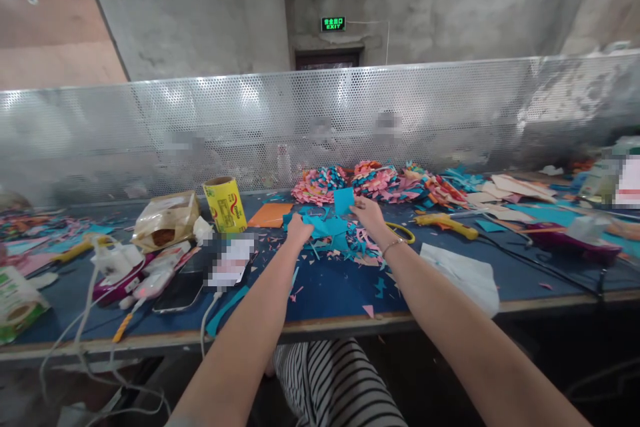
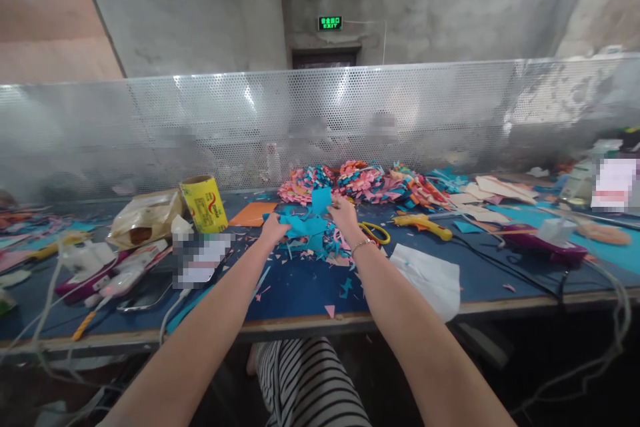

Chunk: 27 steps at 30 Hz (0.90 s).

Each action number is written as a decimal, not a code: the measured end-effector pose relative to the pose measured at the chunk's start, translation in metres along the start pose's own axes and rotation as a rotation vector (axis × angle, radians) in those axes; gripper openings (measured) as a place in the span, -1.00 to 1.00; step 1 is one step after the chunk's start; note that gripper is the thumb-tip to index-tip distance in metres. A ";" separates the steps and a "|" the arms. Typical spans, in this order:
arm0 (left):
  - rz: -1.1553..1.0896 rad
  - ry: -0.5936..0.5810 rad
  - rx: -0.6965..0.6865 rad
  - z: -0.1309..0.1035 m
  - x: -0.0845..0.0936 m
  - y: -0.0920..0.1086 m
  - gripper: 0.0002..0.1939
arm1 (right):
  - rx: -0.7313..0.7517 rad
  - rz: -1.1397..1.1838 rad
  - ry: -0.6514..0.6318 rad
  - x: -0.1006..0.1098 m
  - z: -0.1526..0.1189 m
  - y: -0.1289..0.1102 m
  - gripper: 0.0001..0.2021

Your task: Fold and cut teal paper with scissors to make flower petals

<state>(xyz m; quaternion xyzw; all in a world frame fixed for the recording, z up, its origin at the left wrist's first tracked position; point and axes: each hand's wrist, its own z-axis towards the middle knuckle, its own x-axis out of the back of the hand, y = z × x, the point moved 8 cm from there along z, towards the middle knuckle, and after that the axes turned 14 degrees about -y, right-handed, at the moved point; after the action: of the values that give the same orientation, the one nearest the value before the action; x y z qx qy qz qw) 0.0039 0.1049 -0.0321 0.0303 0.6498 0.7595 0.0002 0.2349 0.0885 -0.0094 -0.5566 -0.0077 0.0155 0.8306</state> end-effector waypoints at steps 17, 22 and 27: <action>0.120 -0.217 -0.184 -0.023 -0.040 0.048 -0.71 | -0.041 -0.128 -0.204 -0.031 -0.007 -0.008 -0.62; -0.156 -0.269 -0.109 -0.023 -0.044 0.039 -0.67 | -0.054 -0.079 -0.241 -0.037 -0.011 -0.012 -0.62; -0.398 -0.314 -0.068 -0.025 -0.049 0.041 -0.60 | -0.087 0.005 -0.271 -0.041 -0.014 -0.009 -0.63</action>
<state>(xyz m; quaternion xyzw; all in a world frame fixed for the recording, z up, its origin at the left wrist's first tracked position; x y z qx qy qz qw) 0.0533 0.0714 0.0023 0.0194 0.6090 0.7520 0.2515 0.1940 0.0709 -0.0058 -0.5847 -0.1190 0.0921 0.7971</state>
